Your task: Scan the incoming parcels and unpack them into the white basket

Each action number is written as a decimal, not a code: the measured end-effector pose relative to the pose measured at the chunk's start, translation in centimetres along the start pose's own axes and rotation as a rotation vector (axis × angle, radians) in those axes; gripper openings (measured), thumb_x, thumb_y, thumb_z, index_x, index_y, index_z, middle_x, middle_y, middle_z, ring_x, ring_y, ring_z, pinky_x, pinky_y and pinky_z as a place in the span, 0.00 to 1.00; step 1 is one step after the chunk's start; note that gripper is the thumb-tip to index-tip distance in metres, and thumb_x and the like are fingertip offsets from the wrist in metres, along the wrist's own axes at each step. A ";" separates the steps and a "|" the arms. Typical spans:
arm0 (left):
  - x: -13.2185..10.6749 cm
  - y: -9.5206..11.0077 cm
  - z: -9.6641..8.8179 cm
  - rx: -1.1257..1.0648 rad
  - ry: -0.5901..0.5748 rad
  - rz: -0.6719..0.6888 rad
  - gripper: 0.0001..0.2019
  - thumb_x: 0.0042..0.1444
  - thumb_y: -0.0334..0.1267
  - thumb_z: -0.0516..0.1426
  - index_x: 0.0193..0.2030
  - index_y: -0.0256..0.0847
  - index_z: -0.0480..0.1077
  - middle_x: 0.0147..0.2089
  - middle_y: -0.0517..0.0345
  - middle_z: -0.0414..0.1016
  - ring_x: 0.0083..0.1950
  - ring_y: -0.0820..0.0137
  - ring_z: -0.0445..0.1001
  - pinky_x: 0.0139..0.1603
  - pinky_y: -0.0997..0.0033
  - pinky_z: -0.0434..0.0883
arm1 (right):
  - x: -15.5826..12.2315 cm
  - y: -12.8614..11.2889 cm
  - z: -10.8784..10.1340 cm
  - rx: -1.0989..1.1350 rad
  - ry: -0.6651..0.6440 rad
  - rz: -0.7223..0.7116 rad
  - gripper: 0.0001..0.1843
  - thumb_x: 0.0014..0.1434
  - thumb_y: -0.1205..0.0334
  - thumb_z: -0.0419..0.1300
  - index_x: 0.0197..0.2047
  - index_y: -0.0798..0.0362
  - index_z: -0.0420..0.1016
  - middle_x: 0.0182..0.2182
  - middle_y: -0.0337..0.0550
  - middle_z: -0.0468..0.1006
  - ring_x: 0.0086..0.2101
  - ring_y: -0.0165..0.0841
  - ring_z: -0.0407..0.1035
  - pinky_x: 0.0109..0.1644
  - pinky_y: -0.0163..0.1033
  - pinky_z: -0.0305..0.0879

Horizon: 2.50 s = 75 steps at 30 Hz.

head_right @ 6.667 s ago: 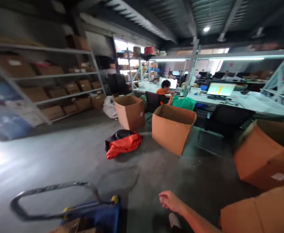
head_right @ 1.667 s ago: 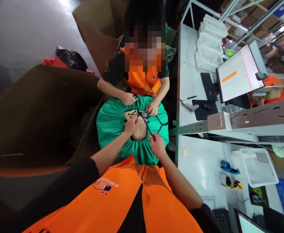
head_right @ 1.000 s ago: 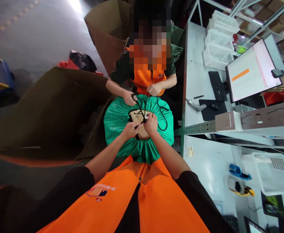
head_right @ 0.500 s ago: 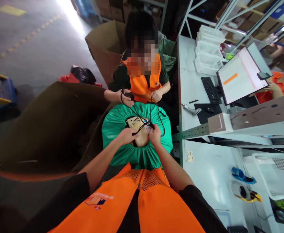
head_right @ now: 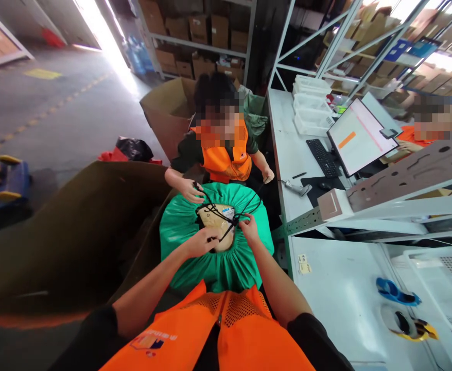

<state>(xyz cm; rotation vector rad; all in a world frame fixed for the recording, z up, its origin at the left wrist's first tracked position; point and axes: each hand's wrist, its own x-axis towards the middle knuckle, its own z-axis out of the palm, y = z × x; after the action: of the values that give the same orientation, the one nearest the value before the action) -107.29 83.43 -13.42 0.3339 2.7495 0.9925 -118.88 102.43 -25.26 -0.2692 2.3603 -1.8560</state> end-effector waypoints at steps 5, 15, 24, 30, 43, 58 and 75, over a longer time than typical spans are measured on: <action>-4.7 0.7 -2.2 -0.010 -0.029 -0.096 0.18 0.68 0.49 0.54 0.31 0.39 0.72 0.32 0.57 0.76 0.35 0.67 0.72 0.38 0.70 0.63 | -2.0 -0.7 1.0 0.101 0.000 0.187 0.12 0.49 0.60 0.59 0.39 0.52 0.73 0.28 0.38 0.78 0.31 0.35 0.72 0.39 0.40 0.71; -5.2 6.8 -0.4 0.011 -0.251 0.010 0.13 0.64 0.46 0.60 0.37 0.39 0.78 0.38 0.54 0.82 0.40 0.66 0.77 0.42 0.71 0.64 | -5.2 -4.6 3.3 0.412 -0.154 0.449 0.15 0.54 0.53 0.66 0.40 0.49 0.66 0.26 0.36 0.77 0.28 0.35 0.74 0.31 0.38 0.70; -8.1 9.9 0.5 0.309 -0.341 -0.097 0.18 0.69 0.50 0.57 0.56 0.43 0.78 0.37 0.51 0.83 0.43 0.56 0.81 0.45 0.64 0.67 | -6.4 -6.8 -0.8 0.718 -0.183 0.658 0.31 0.52 0.53 0.71 0.55 0.48 0.64 0.27 0.32 0.76 0.19 0.26 0.66 0.20 0.29 0.57; -9.5 8.6 3.1 0.321 -0.484 -0.028 0.19 0.70 0.48 0.56 0.34 0.39 0.79 0.36 0.47 0.84 0.43 0.56 0.84 0.49 0.60 0.70 | -10.2 -7.2 -1.7 0.753 -0.244 0.709 0.37 0.48 0.54 0.69 0.60 0.48 0.64 0.24 0.27 0.72 0.14 0.21 0.49 0.19 0.29 0.46; -3.0 8.2 6.0 -0.570 -0.375 -0.227 0.42 0.67 0.68 0.46 0.72 0.31 0.63 0.57 0.33 0.80 0.53 0.52 0.81 0.51 0.57 0.74 | -21.7 -10.8 -9.8 0.346 -0.536 0.168 0.05 0.58 0.63 0.63 0.32 0.53 0.81 0.30 0.40 0.78 0.33 0.31 0.71 0.40 0.35 0.66; -8.7 4.5 6.1 -0.985 -0.196 -0.405 0.30 0.60 0.65 0.59 0.46 0.34 0.74 0.23 0.69 0.56 0.22 0.79 0.51 0.23 0.75 0.50 | -24.1 -1.5 -13.4 0.221 -0.017 0.625 0.24 0.55 0.37 0.64 0.37 0.51 0.80 0.38 0.57 0.84 0.40 0.47 0.80 0.44 0.53 0.78; -13.5 -0.1 2.0 0.148 0.168 -0.398 0.24 0.71 0.51 0.50 0.63 0.38 0.72 0.65 0.44 0.76 0.66 0.58 0.73 0.69 0.60 0.65 | -5.5 -4.2 -0.1 -0.804 -0.714 -0.245 0.17 0.65 0.73 0.56 0.52 0.58 0.81 0.55 0.56 0.78 0.59 0.45 0.68 0.66 0.48 0.58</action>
<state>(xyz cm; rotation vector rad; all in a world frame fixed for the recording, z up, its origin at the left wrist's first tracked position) -93.88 80.76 -13.51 -0.2822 2.8782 0.7443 -113.28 102.72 -21.24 -1.1090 2.4104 -0.5605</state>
